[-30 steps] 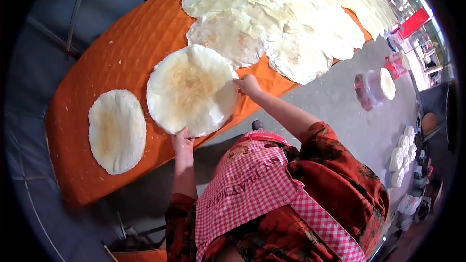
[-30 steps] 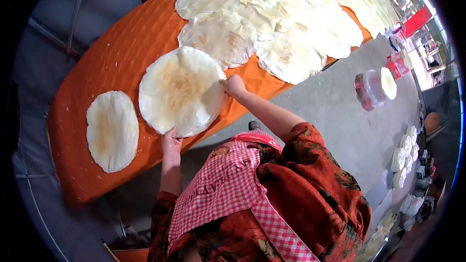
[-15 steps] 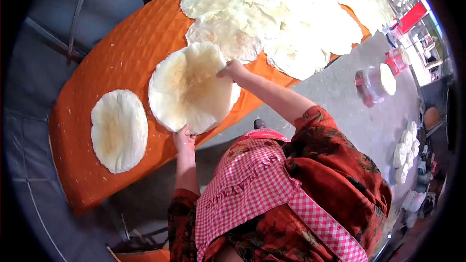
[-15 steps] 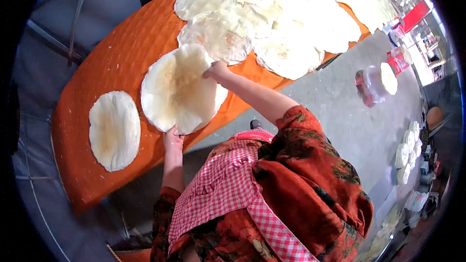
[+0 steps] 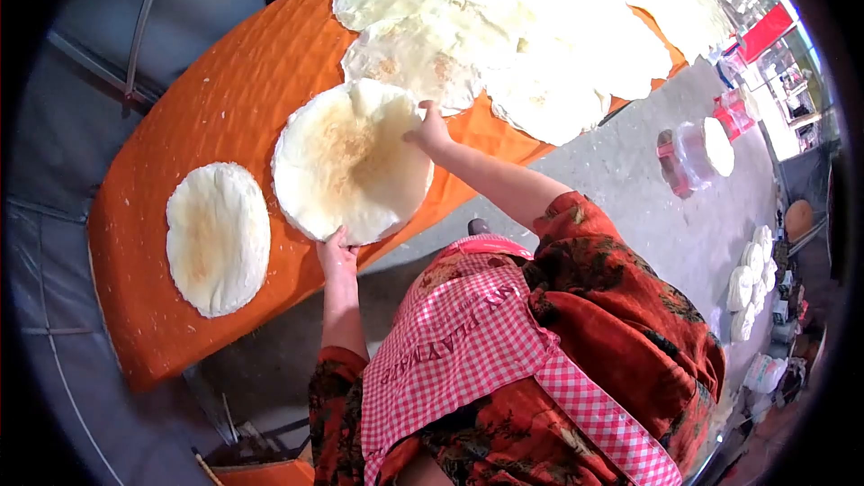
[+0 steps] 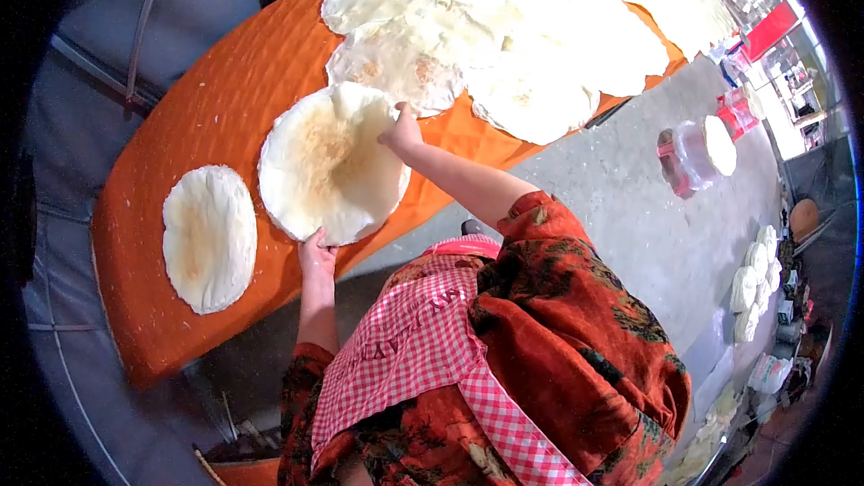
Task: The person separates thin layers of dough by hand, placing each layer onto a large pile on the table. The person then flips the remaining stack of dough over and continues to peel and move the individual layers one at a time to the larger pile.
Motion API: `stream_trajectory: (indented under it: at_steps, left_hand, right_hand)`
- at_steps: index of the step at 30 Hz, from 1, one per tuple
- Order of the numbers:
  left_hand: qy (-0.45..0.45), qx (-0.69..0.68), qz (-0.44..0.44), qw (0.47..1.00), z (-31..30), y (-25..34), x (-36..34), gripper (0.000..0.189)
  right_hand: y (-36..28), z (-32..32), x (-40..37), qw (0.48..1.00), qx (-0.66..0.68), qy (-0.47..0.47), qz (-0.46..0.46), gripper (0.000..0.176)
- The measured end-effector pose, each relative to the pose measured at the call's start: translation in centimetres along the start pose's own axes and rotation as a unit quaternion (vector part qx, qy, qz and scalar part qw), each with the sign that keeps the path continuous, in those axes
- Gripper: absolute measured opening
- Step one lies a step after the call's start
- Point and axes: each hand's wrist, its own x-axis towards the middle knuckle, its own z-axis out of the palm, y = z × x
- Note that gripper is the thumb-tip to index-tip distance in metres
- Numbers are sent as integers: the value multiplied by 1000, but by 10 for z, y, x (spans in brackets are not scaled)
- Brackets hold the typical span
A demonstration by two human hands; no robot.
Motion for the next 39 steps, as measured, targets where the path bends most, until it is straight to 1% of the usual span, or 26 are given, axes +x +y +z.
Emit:
stream_trajectory:
  at_steps: [1,2,4,5,6,7,8,10,11,12,13,14,15,18,20,21,22,25,27,28,29,30,31,34,37,39]
  left_hand:
    - [-3,-4,-1,1000,-3,-1,2,51]
    - [-6,-10,-6,1000,-6,-2,4,51]
    - [-13,-22,-17,1000,-13,-4,11,50]
    - [-8,-34,-5,999,-16,-7,15,49]
    - [-2,-46,5,999,-20,-10,17,49]
    - [4,-59,16,998,-22,-13,18,48]
    - [5,-59,21,998,-20,-12,17,47]
    - [10,-57,30,998,-19,-12,10,46]
    - [-12,-31,24,999,-7,-5,-2,46]
    - [-17,-28,22,999,-7,-5,0,46]
    - [-21,-26,20,999,-9,-7,3,45]
    - [-24,-23,18,999,-11,-7,4,45]
    - [-7,-23,20,1000,-9,-7,2,44]
    - [-11,-40,14,999,-8,-6,1,43]
    - [1,-48,0,999,-12,-9,2,41]
    - [5,-52,-5,999,-12,-8,4,40]
    - [6,-45,-2,999,-8,-5,3,40]
    - [20,-27,7,999,-4,-2,-9,37]
    - [36,-22,18,999,1,-2,-8,34]
    - [25,-24,10,999,-1,-3,-5,32]
    - [16,-25,0,1000,-5,-1,-1,31]
    - [7,-25,-8,1000,-8,-3,0,30]
    - [14,-18,-6,1000,-7,-2,0,27]
    - [20,-21,-3,1000,-2,0,-4,28]
    - [19,-30,4,999,0,0,-6,29]
    - [13,-25,-10,1000,-6,-1,-2,32]
  right_hand:
    - [-6,5,0,993,86,61,50,61]
    - [1,10,21,995,49,-23,84,56]
    - [28,24,77,971,-26,-188,148,46]
    - [-45,-7,26,971,-15,-202,130,34]
    - [-67,-11,6,980,98,-162,60,34]
    - [-90,-15,-9,966,152,-211,-3,35]
    - [-103,-18,-17,941,206,-259,-65,35]
    - [-97,-17,-18,927,247,-275,-68,36]
    - [-91,-16,-18,919,267,-283,-70,36]
    - [-63,-8,2,930,261,-255,-31,36]
    - [-41,-12,10,929,284,-239,3,36]
    - [-4,-7,26,956,210,-205,3,37]
    - [48,11,58,981,79,-167,53,41]
    - [45,10,48,987,-108,-123,2,43]
    - [28,2,36,985,-104,-141,-3,43]
    - [41,10,44,980,-159,-116,-41,43]
    - [35,9,41,970,-213,-90,-80,42]
    - [26,-6,12,968,-236,24,-77,41]
    - [37,-23,-8,986,-155,-51,17,41]
    - [40,-28,-18,987,-116,-87,64,41]
    - [39,-30,-35,983,11,-111,144,38]
    - [37,-31,-50,956,139,-134,221,35]
    - [33,-33,-60,930,209,-166,252,32]
    - [34,-21,-62,914,262,-129,281,36]
    - [36,-11,-60,892,338,-119,276,46]
    - [31,-7,-53,870,374,-113,301,48]
